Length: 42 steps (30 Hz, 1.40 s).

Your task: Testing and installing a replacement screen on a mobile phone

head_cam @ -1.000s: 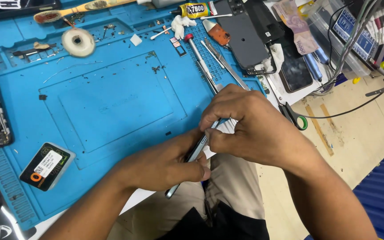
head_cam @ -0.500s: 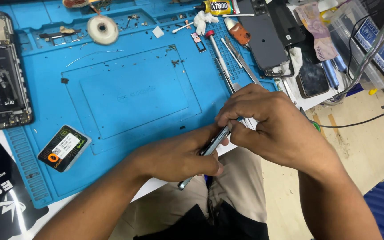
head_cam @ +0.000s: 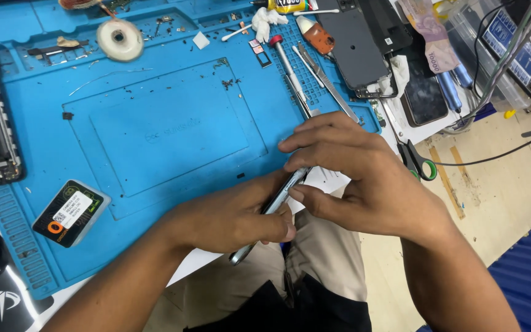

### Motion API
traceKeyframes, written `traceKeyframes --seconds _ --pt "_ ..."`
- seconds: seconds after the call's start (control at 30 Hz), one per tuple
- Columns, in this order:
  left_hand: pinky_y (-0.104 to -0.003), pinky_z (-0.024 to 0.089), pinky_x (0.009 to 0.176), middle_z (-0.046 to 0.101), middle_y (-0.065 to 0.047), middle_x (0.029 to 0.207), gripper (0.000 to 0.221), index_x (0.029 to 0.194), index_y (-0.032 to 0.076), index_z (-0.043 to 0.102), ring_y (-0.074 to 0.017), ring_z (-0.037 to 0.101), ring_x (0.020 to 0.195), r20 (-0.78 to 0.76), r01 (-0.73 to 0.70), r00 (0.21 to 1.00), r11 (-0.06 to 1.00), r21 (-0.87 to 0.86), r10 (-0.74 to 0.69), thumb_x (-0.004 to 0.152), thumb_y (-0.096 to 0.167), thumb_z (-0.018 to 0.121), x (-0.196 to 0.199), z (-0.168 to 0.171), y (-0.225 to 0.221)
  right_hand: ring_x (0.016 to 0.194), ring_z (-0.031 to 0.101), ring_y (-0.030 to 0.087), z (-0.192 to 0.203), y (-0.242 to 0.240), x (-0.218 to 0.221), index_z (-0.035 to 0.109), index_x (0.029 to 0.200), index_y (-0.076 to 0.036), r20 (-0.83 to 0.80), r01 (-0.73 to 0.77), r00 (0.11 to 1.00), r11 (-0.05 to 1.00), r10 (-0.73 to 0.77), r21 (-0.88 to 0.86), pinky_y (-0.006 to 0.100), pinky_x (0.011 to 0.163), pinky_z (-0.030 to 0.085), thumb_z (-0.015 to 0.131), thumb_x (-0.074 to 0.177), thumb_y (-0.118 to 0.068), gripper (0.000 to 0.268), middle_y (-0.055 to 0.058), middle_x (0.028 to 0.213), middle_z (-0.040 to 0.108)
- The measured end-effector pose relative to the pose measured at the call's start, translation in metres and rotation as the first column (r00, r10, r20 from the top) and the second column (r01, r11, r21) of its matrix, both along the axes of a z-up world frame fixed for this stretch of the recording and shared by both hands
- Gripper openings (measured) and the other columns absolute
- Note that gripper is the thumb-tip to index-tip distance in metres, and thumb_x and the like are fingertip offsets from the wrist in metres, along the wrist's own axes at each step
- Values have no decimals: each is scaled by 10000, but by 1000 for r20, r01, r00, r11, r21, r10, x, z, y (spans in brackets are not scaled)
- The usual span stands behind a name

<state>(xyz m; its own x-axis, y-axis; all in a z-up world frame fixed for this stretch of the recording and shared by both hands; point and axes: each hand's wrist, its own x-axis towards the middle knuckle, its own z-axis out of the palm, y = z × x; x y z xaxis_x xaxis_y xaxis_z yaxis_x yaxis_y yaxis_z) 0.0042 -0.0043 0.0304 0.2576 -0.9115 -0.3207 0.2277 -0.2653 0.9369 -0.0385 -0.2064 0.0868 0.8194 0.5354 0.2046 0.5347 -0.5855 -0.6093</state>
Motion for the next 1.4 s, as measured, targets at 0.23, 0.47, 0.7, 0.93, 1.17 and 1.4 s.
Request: traceKeyframes --seconds 0.23,0.47,0.7,0.93,1.17,1.4 --pt "-333 465 871 541 10 1016 391 1191 107 536 -133 498 958 122 -27 992 996 -91 38 839 269 592 -1 -21 1 1158 606 436 -6 -4 0 677 1118 31 131 -66 989 997 69 -30 509 1009 550 614 1001 -67 165 175 1207 693" --pt "-342 438 671 517 -26 843 269 1067 86 498 -151 446 744 -82 -34 996 988 -152 21 828 187 568 -1 -21 0 1227 600 476 -17 -8 -1 643 1160 28 169 -63 984 998 61 5 559 1072 534 505 1023 19 195 149 1186 707" --pt "-340 411 625 484 -32 736 164 823 80 526 -150 457 681 -99 -24 995 975 -221 2 835 237 569 1 -20 1 1281 554 490 -23 -4 -2 689 1118 2 239 -83 968 996 75 26 568 1073 543 639 1010 -157 199 141 1262 672" --pt "-343 577 703 598 -76 888 447 1150 34 533 -188 616 736 -74 6 997 997 -82 -12 815 328 562 2 -17 1 1314 513 584 -29 -3 -1 702 1111 74 270 -108 958 994 102 6 581 1062 535 629 990 -38 180 213 1245 680" --pt "-327 568 711 621 -85 955 510 1228 38 504 -187 649 792 -143 -19 989 999 27 23 803 311 572 3 -9 1 1271 593 560 -38 -3 1 700 1090 111 349 -107 931 994 110 -26 715 1219 264 498 1027 -38 259 259 1223 680" --pt "-338 557 673 605 -111 830 373 1141 37 528 -190 622 736 -172 -29 985 999 -19 25 827 233 568 4 -13 2 1152 688 502 -52 -3 3 654 1128 164 502 -129 851 988 153 -82 817 1151 277 487 1052 -149 363 334 1182 662"
